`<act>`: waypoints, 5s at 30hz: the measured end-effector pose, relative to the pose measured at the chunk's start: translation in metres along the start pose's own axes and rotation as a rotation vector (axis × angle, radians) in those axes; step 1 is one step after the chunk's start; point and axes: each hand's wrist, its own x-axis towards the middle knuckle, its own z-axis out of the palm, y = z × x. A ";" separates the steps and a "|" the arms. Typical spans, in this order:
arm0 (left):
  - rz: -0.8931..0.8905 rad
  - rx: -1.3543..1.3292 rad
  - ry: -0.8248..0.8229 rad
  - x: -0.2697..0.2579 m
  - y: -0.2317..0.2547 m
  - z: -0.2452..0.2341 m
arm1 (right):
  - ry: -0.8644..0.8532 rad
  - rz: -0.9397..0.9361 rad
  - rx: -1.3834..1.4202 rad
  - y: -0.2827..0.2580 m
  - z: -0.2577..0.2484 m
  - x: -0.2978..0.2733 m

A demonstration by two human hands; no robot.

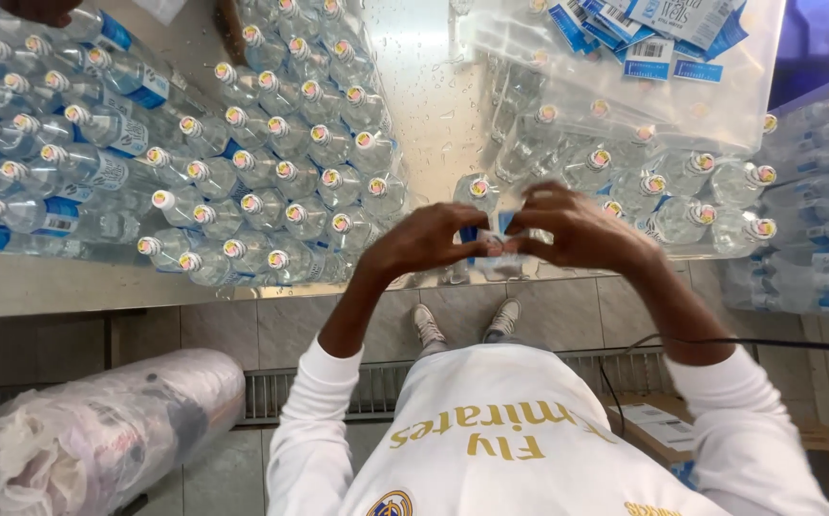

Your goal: The person stands at a stainless steel table and applies blue labels to the necks of clear plastic water bottles. They pick up a bottle, wrap a label around it, and place it back on the table among other bottles.

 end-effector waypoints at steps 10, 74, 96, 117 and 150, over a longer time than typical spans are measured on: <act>0.172 0.714 0.146 0.054 -0.105 0.011 | 0.003 -0.084 -0.576 0.020 0.018 0.022; -0.401 -0.143 0.799 0.048 -0.093 0.099 | 0.283 0.640 0.261 0.036 0.107 0.007; -0.291 0.059 0.875 0.064 -0.142 0.108 | 0.249 0.728 0.450 0.049 0.107 0.016; -0.311 -0.353 0.811 0.051 -0.104 0.100 | 0.459 0.499 -0.037 0.039 0.129 -0.011; -0.248 -0.196 0.854 0.056 -0.125 0.094 | 0.474 0.558 -0.440 0.055 0.143 -0.015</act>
